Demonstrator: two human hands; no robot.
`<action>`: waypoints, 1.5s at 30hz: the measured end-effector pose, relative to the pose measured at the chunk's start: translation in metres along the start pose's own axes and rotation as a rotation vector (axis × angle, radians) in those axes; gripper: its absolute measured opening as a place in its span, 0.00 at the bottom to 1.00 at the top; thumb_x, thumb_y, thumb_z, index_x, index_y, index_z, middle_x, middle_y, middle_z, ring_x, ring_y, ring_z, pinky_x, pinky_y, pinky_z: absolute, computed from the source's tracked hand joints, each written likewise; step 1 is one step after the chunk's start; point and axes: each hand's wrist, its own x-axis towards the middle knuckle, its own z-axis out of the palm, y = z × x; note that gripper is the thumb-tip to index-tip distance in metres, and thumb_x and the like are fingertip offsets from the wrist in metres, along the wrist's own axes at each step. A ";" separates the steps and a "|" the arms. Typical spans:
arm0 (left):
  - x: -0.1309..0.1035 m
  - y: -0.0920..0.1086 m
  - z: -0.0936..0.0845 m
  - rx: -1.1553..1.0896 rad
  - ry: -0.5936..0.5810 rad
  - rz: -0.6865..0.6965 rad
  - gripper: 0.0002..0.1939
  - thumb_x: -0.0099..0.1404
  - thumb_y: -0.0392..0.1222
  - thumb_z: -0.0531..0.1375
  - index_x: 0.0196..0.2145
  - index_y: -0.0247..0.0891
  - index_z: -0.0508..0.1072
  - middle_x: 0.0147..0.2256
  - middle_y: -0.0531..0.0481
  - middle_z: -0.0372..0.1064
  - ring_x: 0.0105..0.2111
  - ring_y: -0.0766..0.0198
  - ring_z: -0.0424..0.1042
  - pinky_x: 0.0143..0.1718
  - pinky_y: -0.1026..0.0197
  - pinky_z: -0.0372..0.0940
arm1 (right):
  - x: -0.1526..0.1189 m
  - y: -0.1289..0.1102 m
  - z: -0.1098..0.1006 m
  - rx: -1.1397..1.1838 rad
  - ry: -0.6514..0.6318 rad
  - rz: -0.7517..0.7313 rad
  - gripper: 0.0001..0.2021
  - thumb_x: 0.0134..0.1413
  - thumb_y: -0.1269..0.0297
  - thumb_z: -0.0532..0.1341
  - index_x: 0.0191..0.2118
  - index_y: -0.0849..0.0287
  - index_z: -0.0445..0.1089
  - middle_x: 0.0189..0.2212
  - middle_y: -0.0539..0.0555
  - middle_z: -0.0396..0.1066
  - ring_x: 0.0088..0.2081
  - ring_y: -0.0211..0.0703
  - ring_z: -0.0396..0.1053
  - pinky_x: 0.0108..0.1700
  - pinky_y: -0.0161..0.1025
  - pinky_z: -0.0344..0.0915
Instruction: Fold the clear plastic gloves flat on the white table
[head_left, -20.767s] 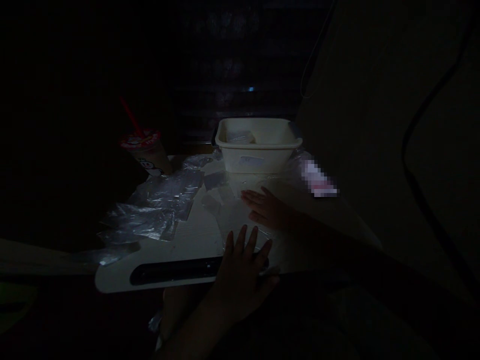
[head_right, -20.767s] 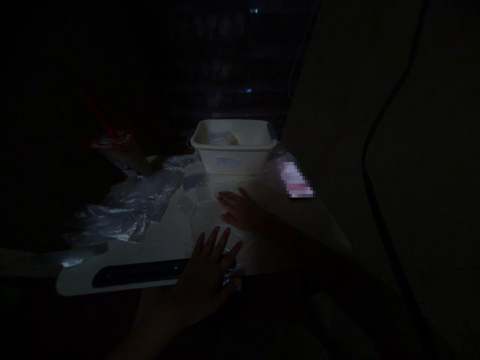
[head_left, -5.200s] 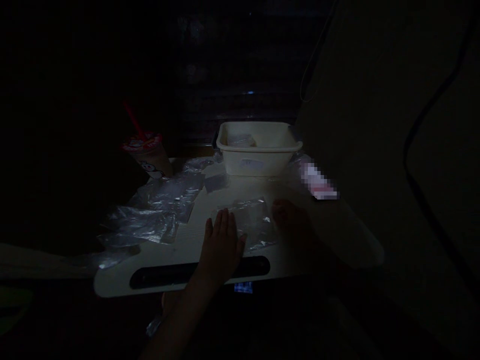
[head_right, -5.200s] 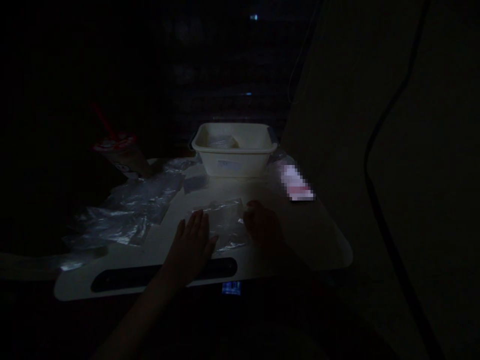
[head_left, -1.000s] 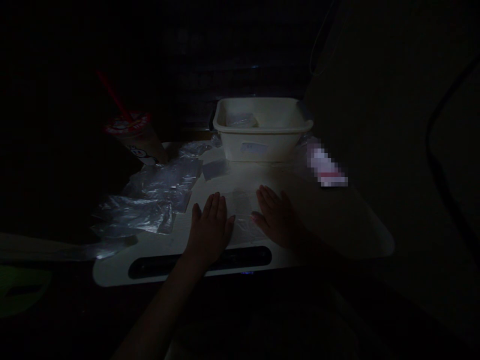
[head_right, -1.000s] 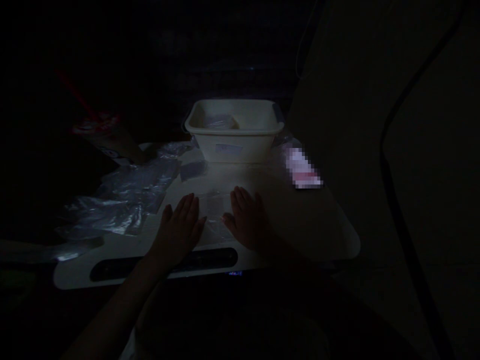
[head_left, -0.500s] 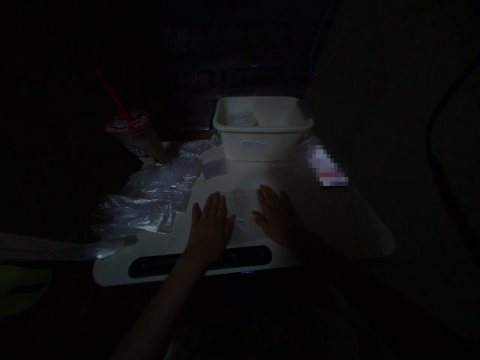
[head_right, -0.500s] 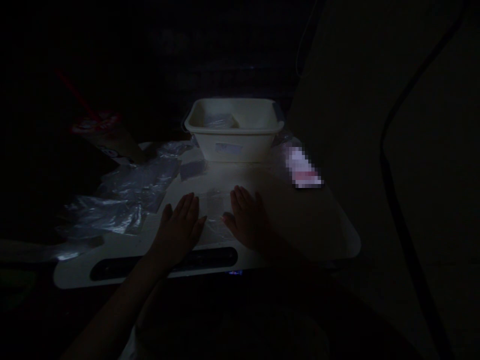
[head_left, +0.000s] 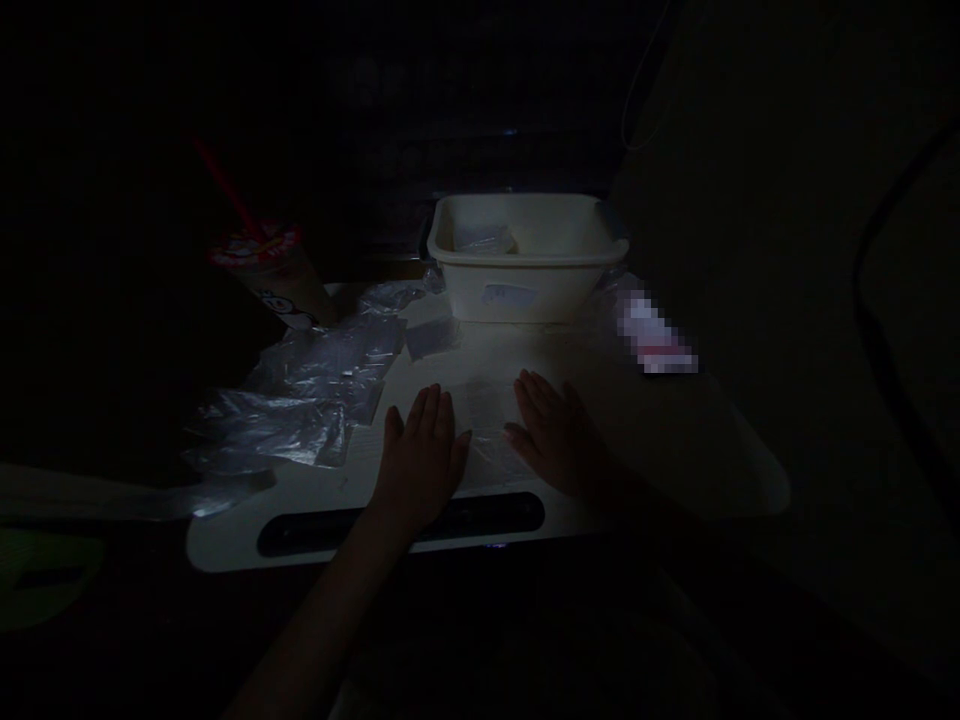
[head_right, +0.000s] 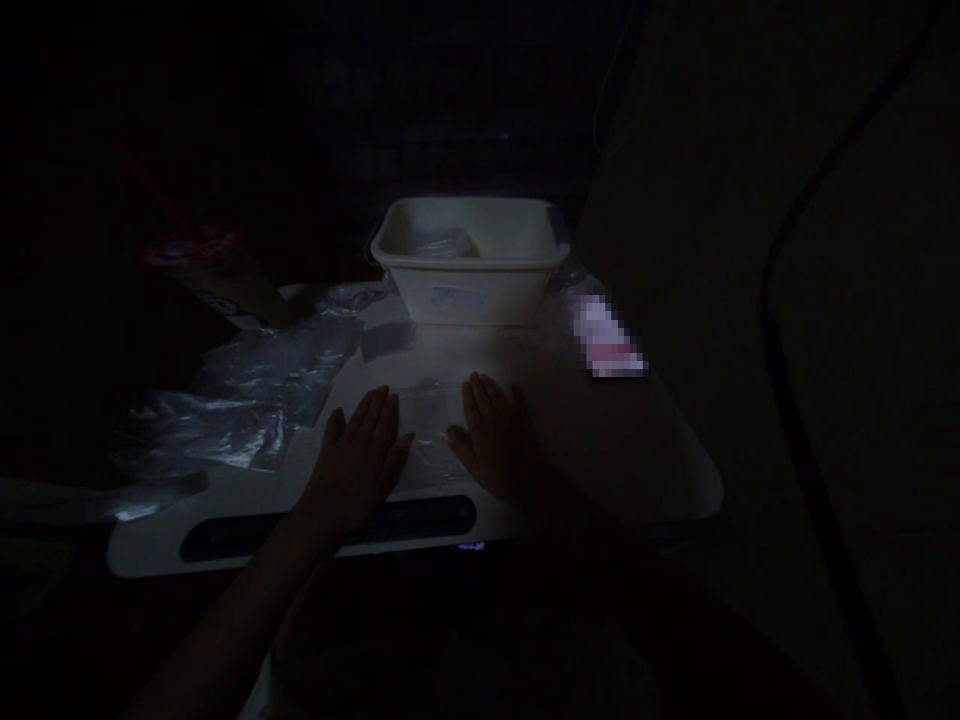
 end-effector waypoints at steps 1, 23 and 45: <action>0.000 0.000 0.000 -0.001 -0.002 -0.001 0.26 0.63 0.45 0.38 0.53 0.25 0.49 0.55 0.35 0.45 0.55 0.53 0.43 0.50 0.44 0.44 | 0.000 0.000 0.000 0.001 0.000 0.002 0.27 0.54 0.54 0.41 0.53 0.69 0.51 0.55 0.64 0.49 0.55 0.49 0.44 0.52 0.52 0.42; 0.000 0.000 -0.001 0.015 0.006 0.004 0.26 0.63 0.45 0.38 0.53 0.25 0.50 0.55 0.35 0.45 0.55 0.53 0.43 0.50 0.44 0.44 | 0.000 -0.001 -0.004 0.044 -0.032 0.015 0.27 0.54 0.55 0.42 0.54 0.70 0.50 0.55 0.64 0.47 0.56 0.50 0.43 0.52 0.53 0.42; 0.000 0.000 -0.001 -0.001 -0.008 0.007 0.26 0.62 0.45 0.38 0.54 0.25 0.49 0.55 0.36 0.44 0.56 0.53 0.42 0.51 0.44 0.43 | 0.000 0.000 -0.001 0.035 -0.024 0.010 0.27 0.54 0.55 0.42 0.53 0.70 0.50 0.55 0.64 0.47 0.56 0.50 0.43 0.52 0.53 0.42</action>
